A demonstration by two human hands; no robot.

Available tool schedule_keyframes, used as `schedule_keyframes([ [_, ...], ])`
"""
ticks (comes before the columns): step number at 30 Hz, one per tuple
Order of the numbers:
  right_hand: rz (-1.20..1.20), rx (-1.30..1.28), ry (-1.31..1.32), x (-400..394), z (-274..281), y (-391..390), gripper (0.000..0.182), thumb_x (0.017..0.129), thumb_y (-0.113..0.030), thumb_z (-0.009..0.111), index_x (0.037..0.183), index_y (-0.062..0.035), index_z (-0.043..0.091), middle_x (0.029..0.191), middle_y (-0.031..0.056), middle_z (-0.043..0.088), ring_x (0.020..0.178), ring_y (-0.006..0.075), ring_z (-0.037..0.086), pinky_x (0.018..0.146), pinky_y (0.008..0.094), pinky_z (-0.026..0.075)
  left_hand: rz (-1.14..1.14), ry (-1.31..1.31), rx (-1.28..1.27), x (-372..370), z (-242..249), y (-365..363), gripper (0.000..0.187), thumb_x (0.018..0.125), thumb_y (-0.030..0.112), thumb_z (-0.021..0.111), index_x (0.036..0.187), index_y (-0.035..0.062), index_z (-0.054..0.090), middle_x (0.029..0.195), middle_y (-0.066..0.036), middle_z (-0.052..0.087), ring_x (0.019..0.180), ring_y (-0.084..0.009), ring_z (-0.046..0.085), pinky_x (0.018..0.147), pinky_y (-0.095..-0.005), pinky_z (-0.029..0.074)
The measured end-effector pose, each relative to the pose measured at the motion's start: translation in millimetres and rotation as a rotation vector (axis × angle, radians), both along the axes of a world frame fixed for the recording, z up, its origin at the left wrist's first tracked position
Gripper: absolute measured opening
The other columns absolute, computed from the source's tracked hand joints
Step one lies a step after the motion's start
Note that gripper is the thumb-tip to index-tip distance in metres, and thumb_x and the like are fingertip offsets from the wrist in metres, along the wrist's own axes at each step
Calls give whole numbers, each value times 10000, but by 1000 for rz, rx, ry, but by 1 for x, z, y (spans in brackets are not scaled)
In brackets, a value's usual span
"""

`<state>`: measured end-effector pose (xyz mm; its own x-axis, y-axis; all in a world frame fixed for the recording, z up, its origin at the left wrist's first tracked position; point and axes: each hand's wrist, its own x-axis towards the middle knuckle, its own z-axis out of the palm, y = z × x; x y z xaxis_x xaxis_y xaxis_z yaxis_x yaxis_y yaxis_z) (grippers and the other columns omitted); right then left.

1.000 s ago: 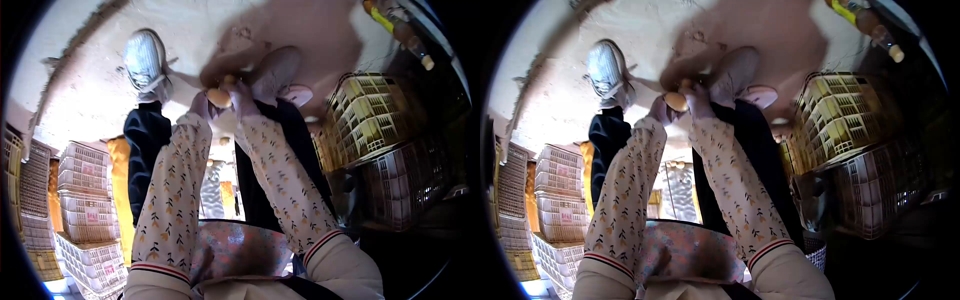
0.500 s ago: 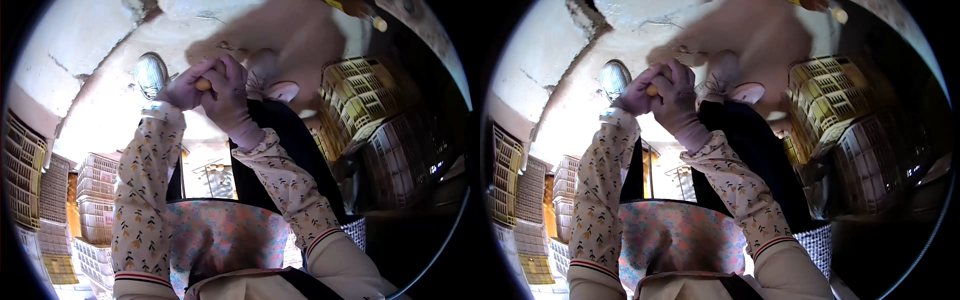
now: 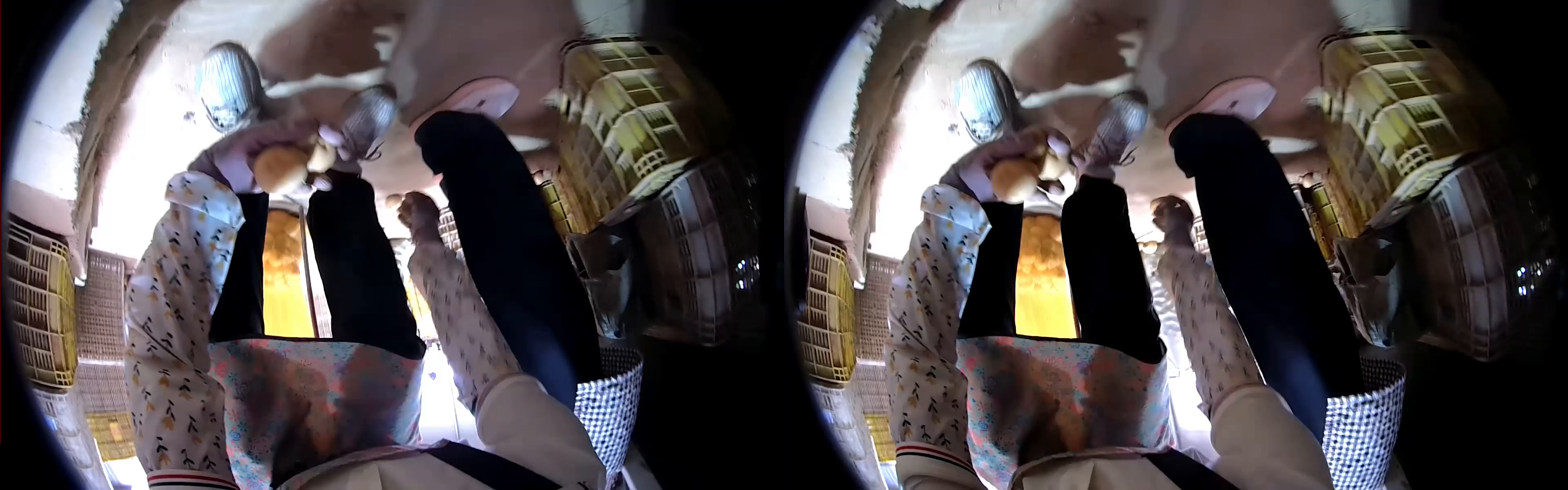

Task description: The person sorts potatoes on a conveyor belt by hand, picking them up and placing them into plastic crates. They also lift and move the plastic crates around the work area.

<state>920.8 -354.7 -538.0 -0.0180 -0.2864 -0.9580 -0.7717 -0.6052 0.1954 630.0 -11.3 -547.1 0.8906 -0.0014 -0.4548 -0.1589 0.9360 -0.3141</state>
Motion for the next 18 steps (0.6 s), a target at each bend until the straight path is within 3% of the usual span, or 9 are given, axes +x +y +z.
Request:
schedule_keyframes([
  [2,63,-70,-221,5,-33,-5,156,908,-139,654,1020,-43,604,835,56,622,665,142,575,534,306,452,165,-43,83,-24,-30,-22,366,1076,269,431,1268,-18,552,1395,-199,479,1191,-346,552,902,-359,588],
  [3,57,-53,-297,11,-51,-2,176,912,-146,651,1047,-45,602,851,59,626,682,151,586,541,307,460,80,107,-96,-20,-10,-2,321,1068,278,447,1136,-5,582,1326,-182,523,1201,-353,555,900,-395,579],
  [7,104,-3,-389,8,-101,24,262,928,-172,640,1155,-53,590,916,72,641,748,186,632,571,312,492,64,257,157,-43,-23,-30,231,1042,266,491,932,69,547,1191,-131,591,1197,-345,560,1084,-513,401],
  [9,169,13,-322,-8,-97,45,307,936,-185,635,1210,-57,584,948,78,648,782,203,654,586,315,508,117,232,142,-39,-13,-32,213,1040,252,493,988,56,560,1209,-134,579,1190,-338,564,1048,-490,438],
  [11,228,44,-216,-25,-66,67,352,944,-198,629,1264,-61,578,980,85,655,815,221,677,600,317,523,161,211,75,-29,8,-35,220,1040,237,493,1080,34,567,1244,-150,556,1179,-320,569,975,-452,512],
  [13,164,140,-20,-35,-26,95,321,985,-298,605,1210,-70,605,1000,73,672,846,235,689,600,369,510,76,170,-221,-21,55,-6,348,1046,223,493,1305,-5,542,1368,-194,494,1190,-264,558,999,-408,508],
  [15,-121,192,74,-33,59,171,339,1022,-299,580,1260,-57,582,1103,94,663,978,262,680,638,357,506,185,123,-215,-10,91,-8,386,1065,227,455,1373,-4,487,1304,-178,545,1216,-300,568,984,-438,525],
  [17,-440,383,167,-37,117,209,344,1046,-304,547,1287,-59,568,1192,109,629,1080,277,646,691,350,496,148,300,37,-11,124,-20,449,1061,289,477,1381,-26,476,1356,-184,529,1228,-299,569,981,-464,526],
  [18,-403,490,157,-37,146,225,366,1051,-319,533,1305,-57,559,1249,125,606,1139,289,617,721,345,481,200,268,52,-8,142,-17,479,1051,343,493,1398,12,479,1399,-200,508,1224,-325,572,970,-486,529],
])
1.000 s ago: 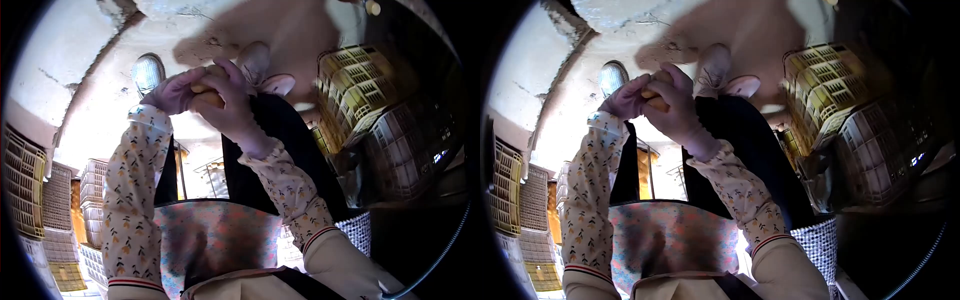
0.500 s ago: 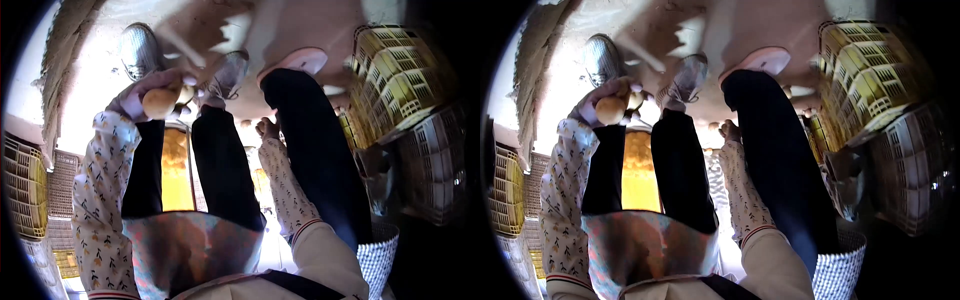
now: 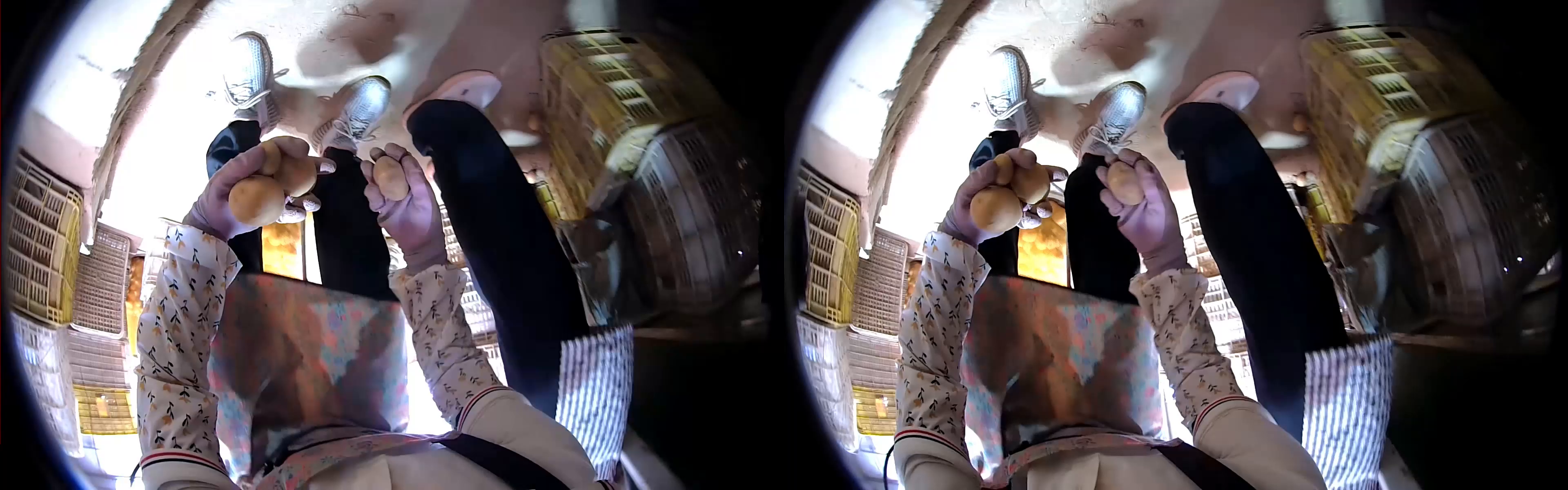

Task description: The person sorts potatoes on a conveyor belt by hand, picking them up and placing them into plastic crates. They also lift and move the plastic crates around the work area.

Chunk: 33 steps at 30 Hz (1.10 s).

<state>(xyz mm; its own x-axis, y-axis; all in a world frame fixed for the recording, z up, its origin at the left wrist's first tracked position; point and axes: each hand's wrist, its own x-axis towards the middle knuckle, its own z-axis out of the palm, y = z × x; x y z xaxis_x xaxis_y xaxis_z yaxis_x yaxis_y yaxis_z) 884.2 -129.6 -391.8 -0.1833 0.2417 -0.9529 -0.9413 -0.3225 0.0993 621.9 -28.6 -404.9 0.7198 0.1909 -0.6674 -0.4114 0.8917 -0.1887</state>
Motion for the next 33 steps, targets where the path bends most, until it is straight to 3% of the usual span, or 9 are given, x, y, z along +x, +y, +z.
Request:
schedule_keyframes([
  [3,-93,234,56,-2,70,50,359,1062,-232,480,1381,-68,501,1387,149,562,1279,343,556,906,433,545,266,-285,-136,25,59,24,520,1032,446,515,1423,105,489,1475,-237,461,1221,-391,573,945,-525,538],
  [4,-68,327,13,-6,97,63,416,1037,-266,519,1385,-40,488,1388,153,538,1264,304,557,946,442,529,281,-275,-132,33,81,27,392,1025,468,517,1312,204,553,1515,-229,438,1069,-374,574,714,-409,456],
  [8,-123,413,44,-12,215,119,607,916,-40,485,1508,15,367,1519,198,418,1315,331,514,1085,433,458,443,-475,-72,39,161,51,435,1027,444,546,1370,180,498,1588,-233,315,1297,-440,447,1023,-573,424],
  [12,28,519,-109,-14,326,154,644,844,-4,552,1472,32,413,1401,237,523,1292,348,534,1040,416,486,462,-595,-59,48,258,96,466,995,506,546,1345,200,569,1601,-223,304,1393,-484,386,1129,-655,326],
  [16,72,508,-236,-14,431,190,646,881,-42,665,1480,-16,427,1406,194,529,991,218,646,766,280,552,381,-516,-33,52,378,148,502,997,536,506,1342,181,591,1564,-234,379,1425,-483,364,1140,-678,300],
  [20,92,781,-436,-9,516,218,739,837,31,712,1501,-1,389,1465,128,484,1280,228,545,1054,346,495,272,-430,33,62,468,196,520,997,555,485,1360,197,584,1564,-236,380,1436,-459,361,1144,-675,296],
  [27,258,827,-838,28,595,235,675,837,-10,752,1442,8,453,1357,88,554,1212,184,576,1020,341,518,153,-337,54,112,563,257,501,975,524,554,1351,197,599,1548,-223,406,1453,-426,346,1210,-621,221],
  [31,-67,748,-618,63,591,225,381,818,-60,795,1145,3,610,1052,117,683,792,123,653,738,270,545,123,-292,97,162,603,276,462,974,464,590,1322,162,615,1524,-226,432,1442,-420,356,1222,-602,226],
  [33,336,572,-1098,68,619,252,559,799,-147,836,1273,11,585,1057,122,694,751,103,648,702,254,541,108,-255,120,184,614,292,425,982,441,588,1282,141,623,1480,-217,471,1402,-407,400,1192,-581,281],
])
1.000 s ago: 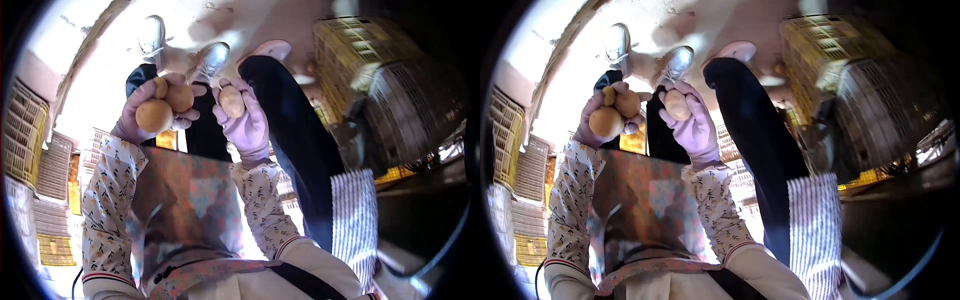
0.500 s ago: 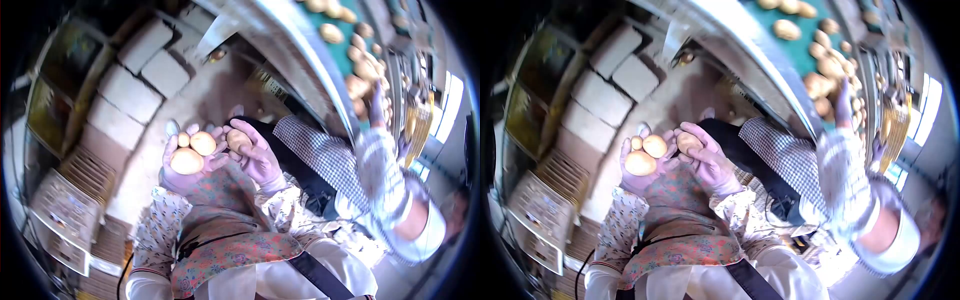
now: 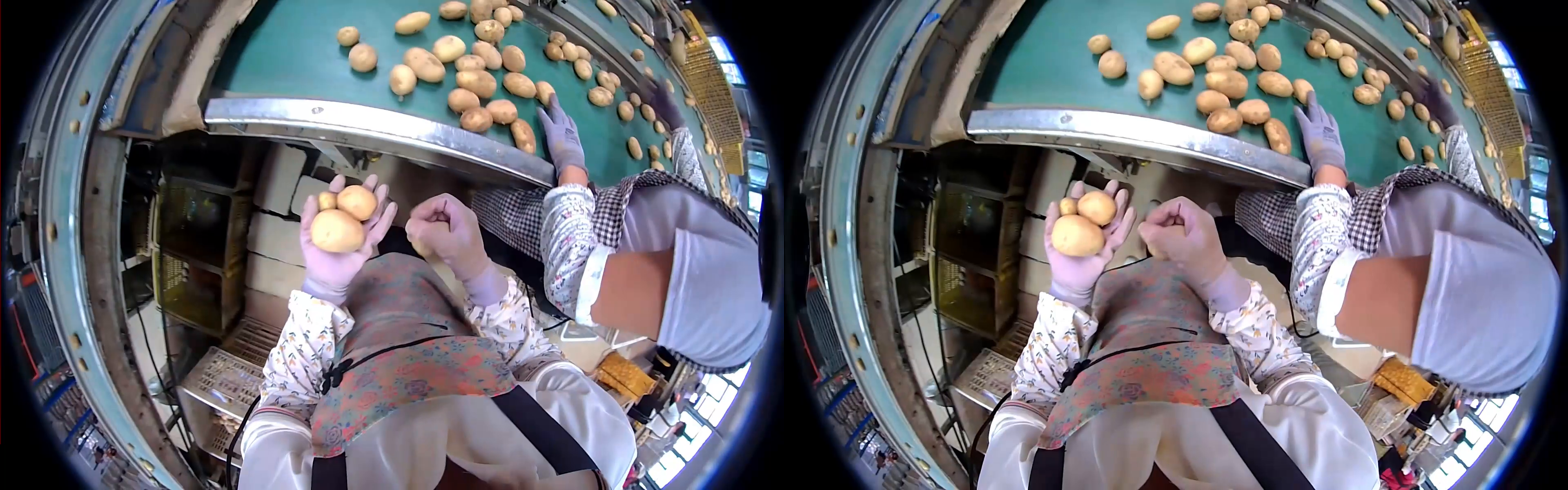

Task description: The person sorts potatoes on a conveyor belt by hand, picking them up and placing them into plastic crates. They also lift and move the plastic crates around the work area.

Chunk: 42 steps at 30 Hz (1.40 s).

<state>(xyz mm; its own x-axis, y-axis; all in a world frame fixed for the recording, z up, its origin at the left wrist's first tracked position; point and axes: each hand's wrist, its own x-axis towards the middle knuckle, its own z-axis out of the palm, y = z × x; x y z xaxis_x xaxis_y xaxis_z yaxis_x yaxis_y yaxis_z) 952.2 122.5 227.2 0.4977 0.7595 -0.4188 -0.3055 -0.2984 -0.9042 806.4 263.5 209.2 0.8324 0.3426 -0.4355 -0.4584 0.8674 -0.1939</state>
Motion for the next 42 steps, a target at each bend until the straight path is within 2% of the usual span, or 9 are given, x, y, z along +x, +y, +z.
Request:
schedule_keyframes([
  [5,209,37,-630,3,24,52,942,746,-275,862,1507,4,383,1117,185,678,999,250,699,866,340,551,-46,102,278,51,-7,15,360,1026,415,522,1165,92,595,1263,-182,620,1239,-368,555,1029,-494,490],
  [7,232,-21,-541,18,7,71,1023,729,-457,838,1502,6,355,1343,241,581,1220,413,587,997,464,507,-3,351,890,60,-22,21,379,1062,367,488,1271,53,519,1315,-155,562,1245,-304,543,1084,-457,453],
  [9,133,242,-412,35,-2,85,871,805,-321,825,1478,12,386,1338,174,601,1240,287,598,1040,377,482,95,452,1518,72,-16,32,395,1102,296,393,1352,-9,420,1343,-145,483,1288,-245,494,1137,-409,400],
  [12,-145,426,274,65,-13,128,566,941,-242,717,1400,-5,485,1268,65,605,1159,132,581,1025,309,471,76,-21,537,113,6,89,381,1047,387,526,1176,33,584,1256,-114,599,1312,-287,495,1161,-474,348],
  [15,-196,473,-183,93,-37,142,448,1002,-374,612,1309,-56,541,1116,66,632,1013,128,638,802,271,542,70,5,481,118,25,125,342,1029,372,529,1120,64,647,1347,-116,615,1330,-288,494,1153,-499,342],
  [17,-373,283,527,100,-19,135,388,996,-414,612,1246,-120,568,989,69,638,834,177,673,593,285,539,80,-8,442,110,22,135,338,1035,315,509,1167,34,644,1401,-160,579,1368,-322,470,1186,-527,305],
  [20,-341,277,974,98,-37,132,397,973,-364,662,1284,-137,562,1065,63,644,878,198,680,666,273,558,64,-142,352,97,7,131,387,1024,227,499,1336,5,557,1487,-215,494,1407,-354,443,1213,-547,272],
  [33,28,517,595,71,15,144,563,910,-38,589,1451,-33,434,1233,55,579,1072,128,599,914,298,538,-48,7,573,62,31,125,482,1071,155,394,1528,14,331,1524,-236,408,1388,-330,463,1208,-463,331],
  [42,175,366,446,38,34,164,679,863,4,670,1485,-9,400,1190,52,618,972,131,633,797,249,529,-99,-91,687,13,19,148,402,1092,330,432,1377,54,495,1107,-73,634,960,-156,639,868,-313,517],
])
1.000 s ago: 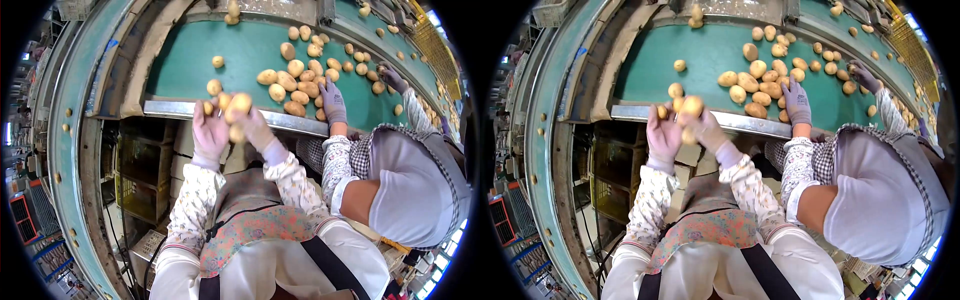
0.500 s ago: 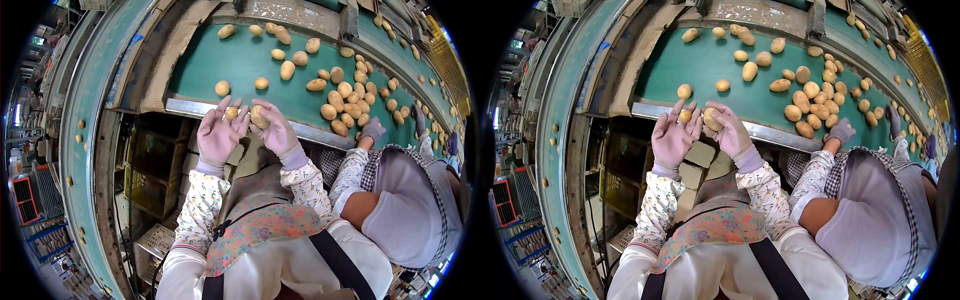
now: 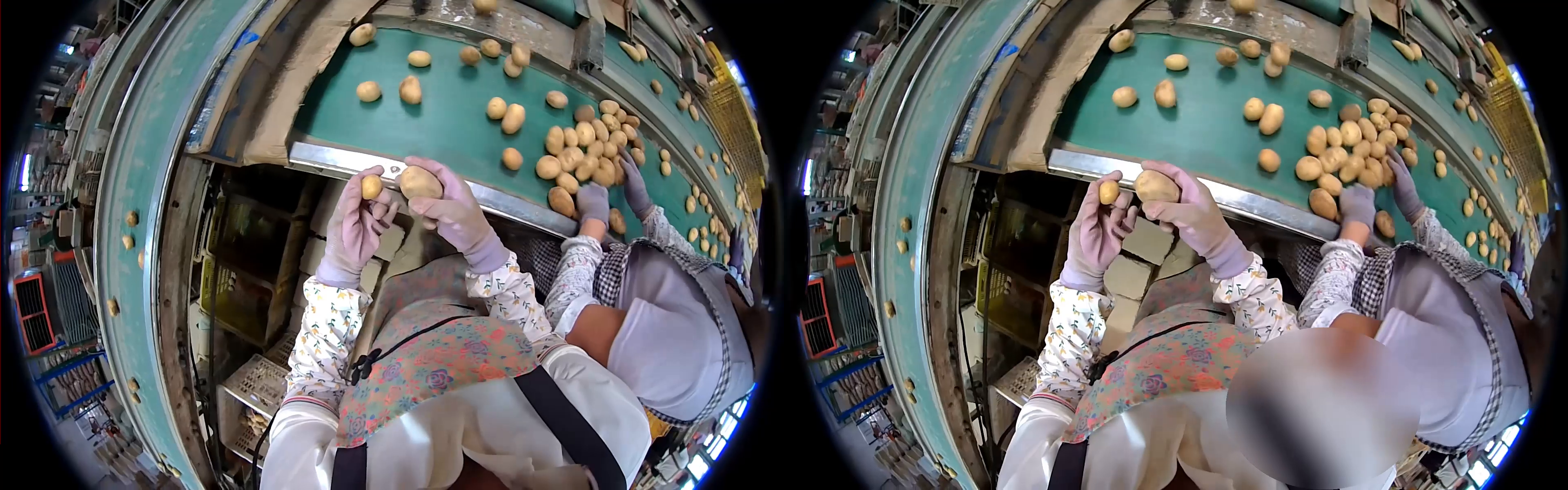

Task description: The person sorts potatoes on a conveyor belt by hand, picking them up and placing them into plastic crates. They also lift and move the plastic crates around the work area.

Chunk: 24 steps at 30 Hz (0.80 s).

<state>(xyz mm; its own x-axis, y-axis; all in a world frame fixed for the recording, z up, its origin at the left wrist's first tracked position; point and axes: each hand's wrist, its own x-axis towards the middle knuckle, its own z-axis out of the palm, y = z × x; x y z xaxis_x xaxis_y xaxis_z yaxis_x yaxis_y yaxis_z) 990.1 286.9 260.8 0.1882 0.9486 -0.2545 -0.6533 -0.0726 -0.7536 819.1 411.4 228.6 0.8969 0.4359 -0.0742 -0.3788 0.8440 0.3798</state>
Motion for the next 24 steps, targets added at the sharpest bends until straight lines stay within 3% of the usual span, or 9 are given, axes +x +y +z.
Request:
schedule_keyframes([
  [3,83,31,-105,-16,12,16,650,844,7,730,1436,-9,461,1074,29,664,866,94,643,694,222,508,117,211,-135,-24,16,2,394,1089,348,421,1294,30,532,1145,-104,632,975,-174,634,859,-327,527],
  [7,57,130,-326,-48,12,31,588,846,-102,789,1375,-18,544,1168,88,702,1003,126,667,887,277,541,46,461,47,-47,62,-9,524,1080,439,381,1314,-12,510,1137,-86,636,950,-142,622,773,-311,521],
  [10,114,187,-741,-50,20,33,555,818,-152,815,1315,-28,600,1118,66,717,1009,131,672,895,298,538,-13,564,551,-72,37,-11,512,1081,424,380,1336,-1,509,1096,-55,638,935,-143,635,776,-275,517],
  [14,110,271,-985,-61,13,39,576,741,-211,837,1261,-69,635,1103,117,721,1011,243,701,897,348,541,57,596,493,-55,46,-10,316,942,129,706,1215,4,607,1084,-37,659,928,-85,631,819,-235,534],
  [15,133,239,-977,-66,10,38,588,720,-190,823,1264,-78,630,1128,151,711,1015,296,697,897,362,544,61,644,558,-54,44,-12,340,903,147,758,1187,20,621,1076,-10,662,929,-75,633,832,-235,531],
  [18,291,183,-958,-71,8,38,655,777,-117,808,1372,-26,551,1268,132,662,1110,231,666,986,344,515,125,574,405,-62,35,-19,317,949,226,731,1171,29,622,1042,2,664,886,-67,625,784,-207,512],
  [21,389,154,-586,-72,7,45,618,864,-109,739,1422,-8,492,1122,49,642,940,116,630,827,267,535,0,403,329,-86,16,-4,341,1010,216,623,1275,7,576,1108,-60,664,986,-153,644,850,-285,533],
  [22,427,80,-304,-71,15,45,637,884,-115,725,1453,-23,456,1030,3,604,805,63,569,684,214,486,71,513,704,-90,20,-10,417,985,144,628,1350,-17,507,1187,-122,643,1030,-232,650,885,-321,537],
  [24,423,87,-244,-67,18,46,587,897,-33,691,1430,14,450,1069,87,651,848,128,665,781,274,556,235,651,1190,-95,20,-14,559,940,37,641,1444,-47,413,1290,-204,611,1097,-336,652,938,-373,539],
])
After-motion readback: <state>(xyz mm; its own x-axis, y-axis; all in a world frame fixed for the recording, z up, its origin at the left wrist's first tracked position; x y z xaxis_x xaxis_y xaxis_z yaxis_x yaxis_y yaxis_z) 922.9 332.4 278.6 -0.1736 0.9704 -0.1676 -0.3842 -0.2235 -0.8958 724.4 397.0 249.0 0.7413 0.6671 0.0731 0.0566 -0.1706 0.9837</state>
